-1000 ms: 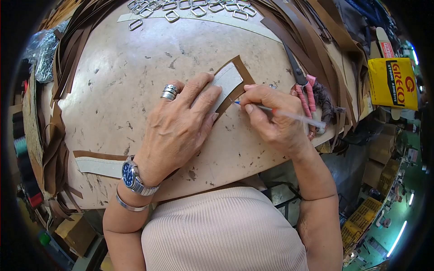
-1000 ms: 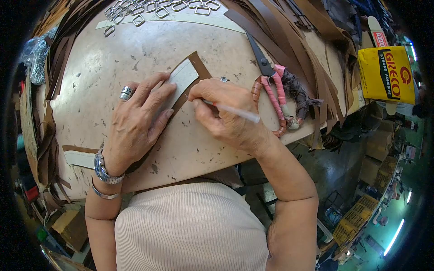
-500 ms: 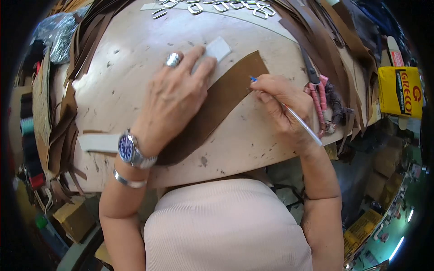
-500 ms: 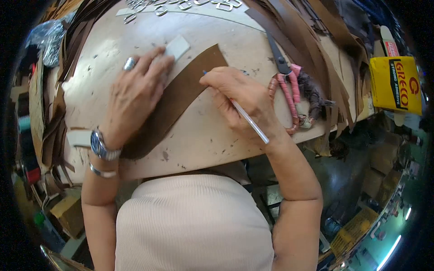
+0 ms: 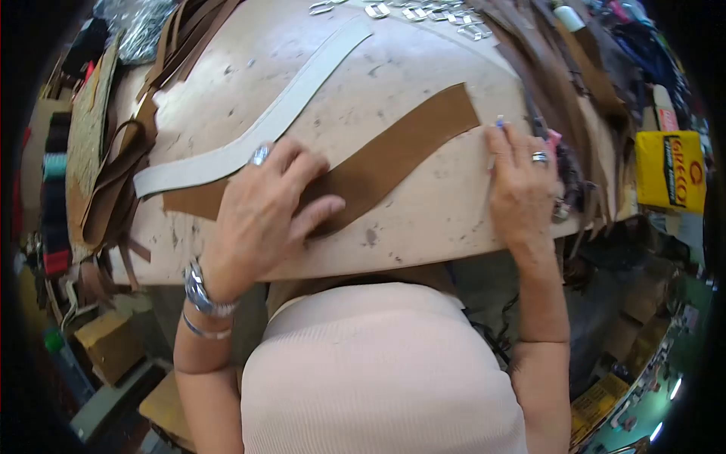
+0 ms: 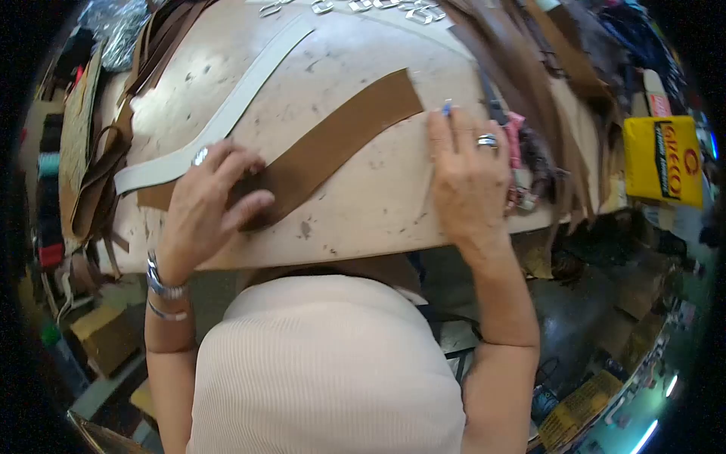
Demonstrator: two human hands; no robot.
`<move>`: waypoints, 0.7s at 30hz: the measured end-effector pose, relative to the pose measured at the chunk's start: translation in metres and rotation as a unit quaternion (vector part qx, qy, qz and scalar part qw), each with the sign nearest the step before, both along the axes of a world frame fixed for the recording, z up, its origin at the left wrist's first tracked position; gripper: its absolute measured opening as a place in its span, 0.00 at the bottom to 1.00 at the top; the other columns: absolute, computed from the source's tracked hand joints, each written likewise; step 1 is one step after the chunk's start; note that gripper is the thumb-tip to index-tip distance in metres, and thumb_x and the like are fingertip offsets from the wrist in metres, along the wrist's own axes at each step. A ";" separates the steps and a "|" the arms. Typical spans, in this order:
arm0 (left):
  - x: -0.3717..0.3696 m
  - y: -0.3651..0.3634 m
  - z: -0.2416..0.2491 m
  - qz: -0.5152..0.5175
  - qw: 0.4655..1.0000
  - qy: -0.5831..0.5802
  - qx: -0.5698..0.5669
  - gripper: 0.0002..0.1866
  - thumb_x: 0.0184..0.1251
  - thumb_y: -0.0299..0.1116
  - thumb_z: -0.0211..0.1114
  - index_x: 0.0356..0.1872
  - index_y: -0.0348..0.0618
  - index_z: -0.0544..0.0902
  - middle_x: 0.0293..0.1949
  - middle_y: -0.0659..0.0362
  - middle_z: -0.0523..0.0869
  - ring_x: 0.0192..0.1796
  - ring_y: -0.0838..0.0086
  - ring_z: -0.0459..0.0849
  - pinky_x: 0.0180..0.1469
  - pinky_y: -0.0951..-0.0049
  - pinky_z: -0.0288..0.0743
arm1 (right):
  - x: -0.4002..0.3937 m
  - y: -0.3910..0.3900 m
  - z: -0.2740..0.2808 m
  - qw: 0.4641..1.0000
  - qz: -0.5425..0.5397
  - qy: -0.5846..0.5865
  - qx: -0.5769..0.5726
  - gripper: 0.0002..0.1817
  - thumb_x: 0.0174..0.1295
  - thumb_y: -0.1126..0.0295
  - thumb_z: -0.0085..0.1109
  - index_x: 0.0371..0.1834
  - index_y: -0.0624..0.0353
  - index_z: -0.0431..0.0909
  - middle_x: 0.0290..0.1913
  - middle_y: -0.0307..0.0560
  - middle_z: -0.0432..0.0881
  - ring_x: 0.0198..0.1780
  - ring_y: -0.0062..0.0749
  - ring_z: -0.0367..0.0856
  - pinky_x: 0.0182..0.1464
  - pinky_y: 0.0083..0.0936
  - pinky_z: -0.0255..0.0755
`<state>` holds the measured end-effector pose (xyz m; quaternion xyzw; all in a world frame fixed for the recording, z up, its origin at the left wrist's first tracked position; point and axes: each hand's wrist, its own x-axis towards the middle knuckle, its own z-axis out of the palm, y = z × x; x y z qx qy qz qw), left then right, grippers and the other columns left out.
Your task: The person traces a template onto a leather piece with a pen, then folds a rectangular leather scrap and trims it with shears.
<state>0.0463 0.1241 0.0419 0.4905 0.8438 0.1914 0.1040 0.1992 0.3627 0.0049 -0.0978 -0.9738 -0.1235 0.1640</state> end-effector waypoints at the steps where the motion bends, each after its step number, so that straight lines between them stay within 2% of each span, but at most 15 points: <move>1: 0.008 0.002 -0.001 0.005 1.000 0.020 0.006 0.16 0.54 0.36 0.66 0.41 0.40 0.76 0.38 0.55 0.76 0.41 0.61 0.77 0.42 0.66 0.70 | 0.001 0.000 -0.001 1.000 0.000 0.003 0.002 0.19 0.55 0.73 0.48 0.51 0.60 0.73 0.50 0.50 0.74 0.50 0.40 0.73 0.58 0.38 0.62; 5: 0.016 0.005 -0.011 0.024 0.998 0.061 0.022 0.20 0.49 0.37 0.69 0.43 0.42 0.75 0.38 0.56 0.75 0.40 0.63 0.76 0.40 0.67 0.71 | 0.002 -0.001 -0.001 0.996 -0.012 0.029 -0.081 0.20 0.52 0.77 0.52 0.52 0.60 0.74 0.51 0.52 0.76 0.50 0.46 0.73 0.56 0.39 0.64; 8: 0.012 0.004 -0.014 0.021 0.999 0.029 0.034 0.20 0.49 0.38 0.70 0.42 0.41 0.75 0.37 0.56 0.75 0.40 0.64 0.76 0.40 0.68 0.70 | 0.002 0.000 -0.004 0.993 -0.006 0.051 -0.103 0.19 0.54 0.77 0.51 0.51 0.61 0.74 0.50 0.53 0.76 0.50 0.46 0.73 0.55 0.38 0.64; 11: 0.008 0.004 -0.014 0.019 0.999 -0.004 0.038 0.20 0.49 0.38 0.70 0.41 0.41 0.75 0.37 0.57 0.76 0.39 0.64 0.76 0.40 0.68 0.70 | 0.003 0.000 -0.005 0.993 -0.007 0.060 -0.105 0.18 0.54 0.77 0.51 0.51 0.61 0.74 0.50 0.52 0.76 0.50 0.46 0.73 0.54 0.38 0.64; 14: 0.008 0.005 -0.012 0.019 0.999 -0.015 0.038 0.20 0.48 0.37 0.70 0.41 0.41 0.75 0.37 0.57 0.76 0.39 0.64 0.76 0.40 0.68 0.70 | 0.003 0.002 -0.007 0.996 -0.006 0.049 -0.080 0.21 0.51 0.70 0.55 0.51 0.59 0.72 0.49 0.49 0.74 0.48 0.41 0.74 0.56 0.37 0.64; 21: 0.006 0.006 -0.015 0.007 0.998 -0.015 0.057 0.20 0.46 0.35 0.71 0.40 0.42 0.74 0.37 0.56 0.76 0.38 0.64 0.76 0.41 0.68 0.69 | 0.003 0.002 -0.006 0.995 0.004 0.061 -0.079 0.20 0.52 0.70 0.54 0.50 0.59 0.72 0.48 0.49 0.74 0.48 0.41 0.74 0.56 0.37 0.63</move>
